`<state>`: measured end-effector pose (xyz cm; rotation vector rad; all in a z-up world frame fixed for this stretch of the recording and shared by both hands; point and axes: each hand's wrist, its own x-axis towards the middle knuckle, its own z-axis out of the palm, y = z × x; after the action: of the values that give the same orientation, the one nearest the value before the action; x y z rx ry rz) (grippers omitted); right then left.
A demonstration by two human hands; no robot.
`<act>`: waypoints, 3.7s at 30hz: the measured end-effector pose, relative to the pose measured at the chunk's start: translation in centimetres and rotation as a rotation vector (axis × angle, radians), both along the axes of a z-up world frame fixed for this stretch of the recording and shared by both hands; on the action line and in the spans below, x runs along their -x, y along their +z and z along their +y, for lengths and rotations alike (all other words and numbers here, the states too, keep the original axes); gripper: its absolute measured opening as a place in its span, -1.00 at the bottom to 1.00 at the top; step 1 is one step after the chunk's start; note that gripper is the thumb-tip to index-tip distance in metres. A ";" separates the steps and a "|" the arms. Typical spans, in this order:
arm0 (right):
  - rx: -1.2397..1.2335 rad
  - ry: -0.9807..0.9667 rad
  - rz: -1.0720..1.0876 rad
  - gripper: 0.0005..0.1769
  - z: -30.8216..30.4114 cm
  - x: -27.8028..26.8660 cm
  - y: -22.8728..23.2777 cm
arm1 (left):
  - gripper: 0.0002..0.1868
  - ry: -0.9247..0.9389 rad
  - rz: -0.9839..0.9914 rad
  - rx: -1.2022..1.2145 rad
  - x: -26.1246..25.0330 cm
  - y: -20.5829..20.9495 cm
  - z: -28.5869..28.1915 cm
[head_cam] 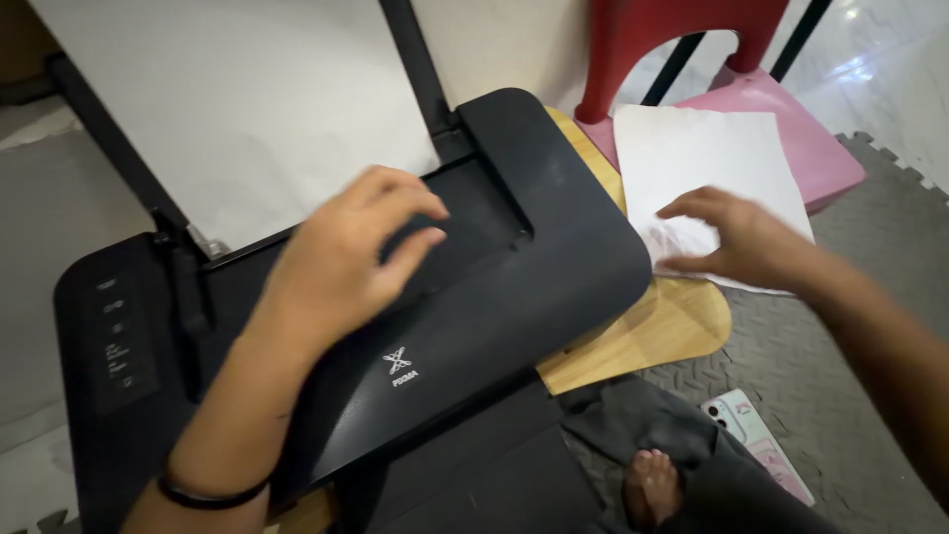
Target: The person repeatedly picks up sheets of white paper from a nearby stack and places them into the top input tray of a Pigma printer. They align each sheet before insertion and continue this process for the duration of the clip.
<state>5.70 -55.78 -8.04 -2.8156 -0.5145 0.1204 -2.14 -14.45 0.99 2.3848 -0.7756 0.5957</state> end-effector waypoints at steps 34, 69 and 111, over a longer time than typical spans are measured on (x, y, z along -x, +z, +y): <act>-0.618 -0.287 -0.225 -0.67 5.3 1.0 3.3 | -0.64 0.008 0.137 0.219 -0.9 -1.0 2.0; -0.593 0.232 -0.325 -0.72 24.3 -5.2 4.8 | -0.54 0.260 -0.256 0.627 -5.8 -3.8 16.3; -0.327 0.393 -0.699 -0.84 25.0 -4.2 3.1 | -0.08 0.899 -0.037 -0.148 -3.8 -3.4 11.8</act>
<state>9.87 -30.80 -4.89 -2.3392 -1.1124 -0.8163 1.62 -2.61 -2.45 2.8014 0.3151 0.9402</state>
